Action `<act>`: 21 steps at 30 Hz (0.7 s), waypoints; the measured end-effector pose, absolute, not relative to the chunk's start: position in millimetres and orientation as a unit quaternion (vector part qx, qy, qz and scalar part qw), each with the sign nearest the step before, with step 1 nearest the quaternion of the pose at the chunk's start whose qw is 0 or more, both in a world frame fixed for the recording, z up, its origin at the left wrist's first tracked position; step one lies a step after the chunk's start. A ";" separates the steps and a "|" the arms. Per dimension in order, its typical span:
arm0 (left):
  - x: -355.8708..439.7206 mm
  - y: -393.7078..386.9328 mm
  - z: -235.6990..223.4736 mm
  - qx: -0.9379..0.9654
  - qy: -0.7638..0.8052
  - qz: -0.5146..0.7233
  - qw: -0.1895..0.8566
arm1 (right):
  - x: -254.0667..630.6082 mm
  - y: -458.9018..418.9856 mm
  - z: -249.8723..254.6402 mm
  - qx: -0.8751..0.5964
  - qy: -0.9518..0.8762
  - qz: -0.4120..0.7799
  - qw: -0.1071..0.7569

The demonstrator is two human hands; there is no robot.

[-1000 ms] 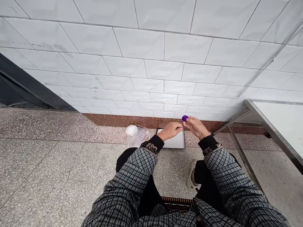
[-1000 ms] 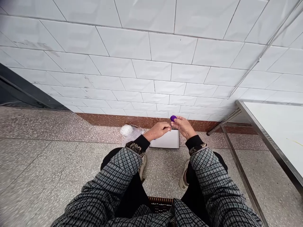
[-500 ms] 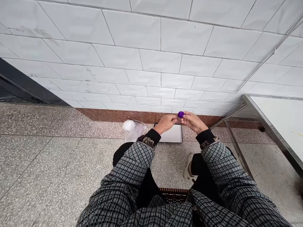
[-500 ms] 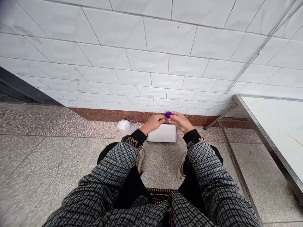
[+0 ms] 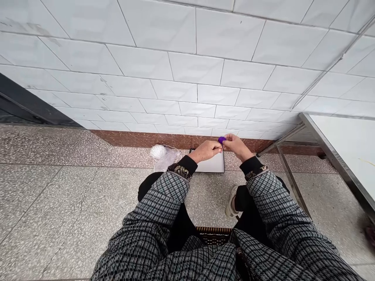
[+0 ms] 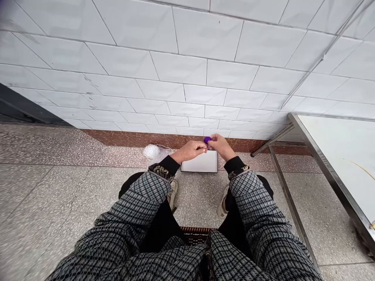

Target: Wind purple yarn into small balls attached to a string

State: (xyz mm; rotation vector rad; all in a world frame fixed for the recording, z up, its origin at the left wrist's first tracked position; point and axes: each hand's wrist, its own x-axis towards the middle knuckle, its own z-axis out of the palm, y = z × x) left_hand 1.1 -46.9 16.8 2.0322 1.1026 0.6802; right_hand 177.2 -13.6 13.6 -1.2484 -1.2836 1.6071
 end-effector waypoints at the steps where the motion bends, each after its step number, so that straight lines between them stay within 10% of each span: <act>1: 0.2 -46.7 17.9 0.786 0.432 0.271 0.348 | 177.1 -15.4 13.4 -0.497 -0.533 0.611 0.309; 5: -6.3 -42.5 19.9 0.753 0.487 0.308 0.320 | 180.0 -24.1 22.2 -0.424 -0.573 0.676 0.184; 13: 0.4 -47.4 20.4 0.760 0.453 0.268 0.382 | 185.6 -14.7 25.0 -0.396 -0.415 0.705 0.416; 21: -8.2 -42.0 22.0 0.718 0.498 0.314 0.372 | 183.2 -25.7 24.1 -0.382 -0.579 0.692 0.200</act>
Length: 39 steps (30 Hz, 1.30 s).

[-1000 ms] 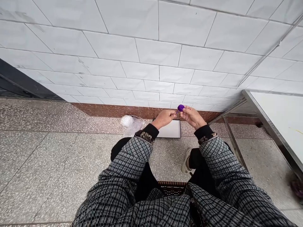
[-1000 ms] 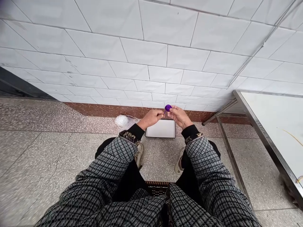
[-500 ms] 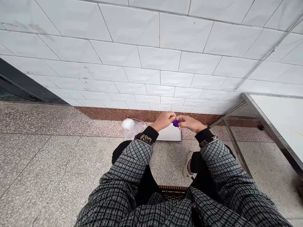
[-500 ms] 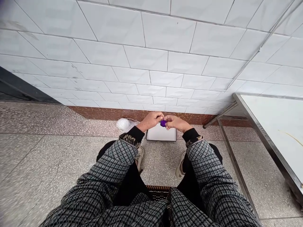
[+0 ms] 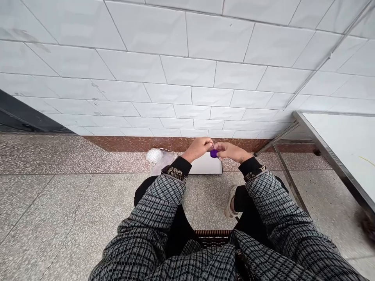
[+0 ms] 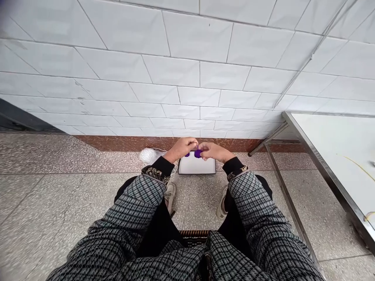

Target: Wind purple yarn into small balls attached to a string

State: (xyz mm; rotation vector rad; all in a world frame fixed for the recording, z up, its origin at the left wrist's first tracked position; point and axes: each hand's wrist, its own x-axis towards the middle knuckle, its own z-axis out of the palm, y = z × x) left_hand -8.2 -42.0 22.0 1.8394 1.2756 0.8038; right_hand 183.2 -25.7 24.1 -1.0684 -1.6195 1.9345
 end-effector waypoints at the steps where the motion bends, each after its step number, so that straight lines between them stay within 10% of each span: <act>1: -8.8 -40.5 20.4 0.715 0.507 0.310 0.369 | 183.3 -26.9 27.2 -0.370 -0.563 0.700 0.237; 8: 8.4 -45.6 17.6 0.781 0.435 0.259 0.366 | 187.5 -25.1 35.7 -0.386 -0.402 0.714 0.424; 20: 0.5 -45.5 38.5 0.774 0.463 0.321 0.289 | 184.2 -30.9 27.3 -0.428 -0.587 0.637 0.257; 39: 14.9 -50.8 31.0 0.841 0.366 0.234 0.323 | 181.5 -23.9 38.2 -0.503 -0.467 0.618 0.384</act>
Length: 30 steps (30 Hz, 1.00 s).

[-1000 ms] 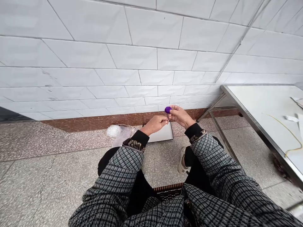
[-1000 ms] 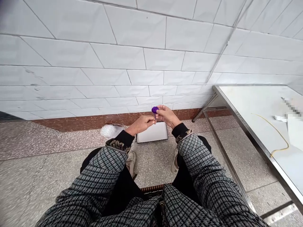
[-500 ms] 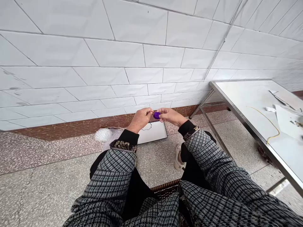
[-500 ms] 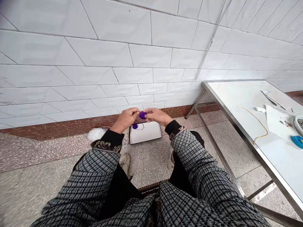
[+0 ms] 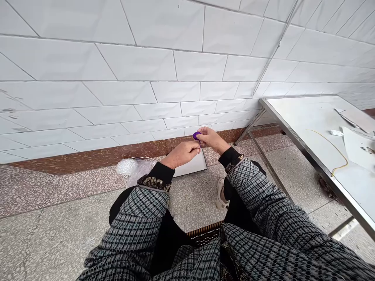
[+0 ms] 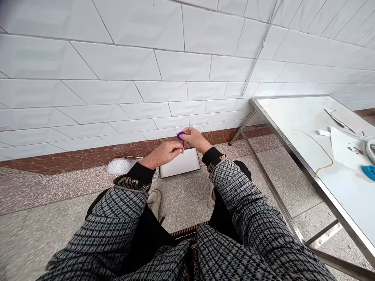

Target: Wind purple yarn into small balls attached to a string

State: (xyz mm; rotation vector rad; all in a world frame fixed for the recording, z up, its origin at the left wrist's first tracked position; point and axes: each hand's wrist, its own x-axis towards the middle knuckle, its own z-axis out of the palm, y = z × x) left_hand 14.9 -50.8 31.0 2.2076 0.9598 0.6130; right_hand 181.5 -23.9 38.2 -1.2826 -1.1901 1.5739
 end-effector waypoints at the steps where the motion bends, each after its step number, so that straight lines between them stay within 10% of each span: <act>1: 12.1 -51.2 34.4 0.836 0.376 0.250 0.312 | 181.1 -25.1 38.7 -0.513 -0.483 0.606 0.368; 11: -11.7 -43.3 44.5 0.778 0.481 0.311 0.258 | 183.8 -34.1 48.1 -0.378 -0.480 0.755 0.240; 22: 5.3 -47.7 32.4 0.823 0.384 0.245 0.338 | 178.2 -23.3 38.8 -0.437 -0.464 0.659 0.400; 30: -5.0 -44.5 39.7 0.791 0.447 0.323 0.265 | 180.1 -33.7 41.3 -0.456 -0.581 0.634 0.229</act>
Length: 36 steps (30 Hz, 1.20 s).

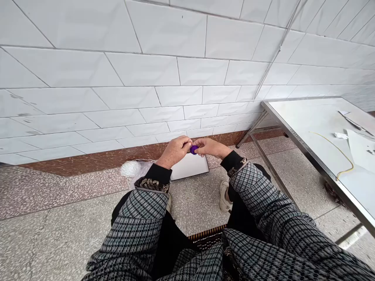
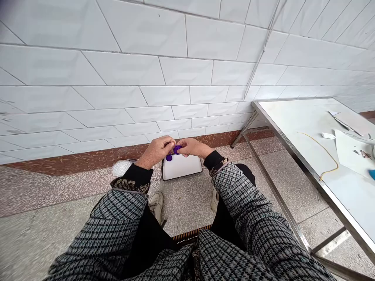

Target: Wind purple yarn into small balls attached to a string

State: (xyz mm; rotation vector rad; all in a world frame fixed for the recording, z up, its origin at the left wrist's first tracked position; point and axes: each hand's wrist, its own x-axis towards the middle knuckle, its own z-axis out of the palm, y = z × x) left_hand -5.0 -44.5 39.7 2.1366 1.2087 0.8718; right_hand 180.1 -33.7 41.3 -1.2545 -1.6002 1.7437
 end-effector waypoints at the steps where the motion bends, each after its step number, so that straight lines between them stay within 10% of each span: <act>1: -5.8 -43.6 38.6 0.785 0.458 0.321 0.267 | 180.9 -35.9 44.7 -0.437 -0.569 0.657 0.233; 17: 15.7 -51.9 29.6 0.818 0.403 0.255 0.321 | 184.4 -32.1 57.6 -0.408 -0.397 0.704 0.425; 28: -0.6 -48.7 40.8 0.811 0.430 0.275 0.285 | 192.9 -34.5 48.7 -0.440 -0.584 0.653 0.196; 36: 2.6 -42.9 29.1 0.757 0.497 0.269 0.328 | 194.1 -31.6 60.0 -0.363 -0.414 0.774 0.313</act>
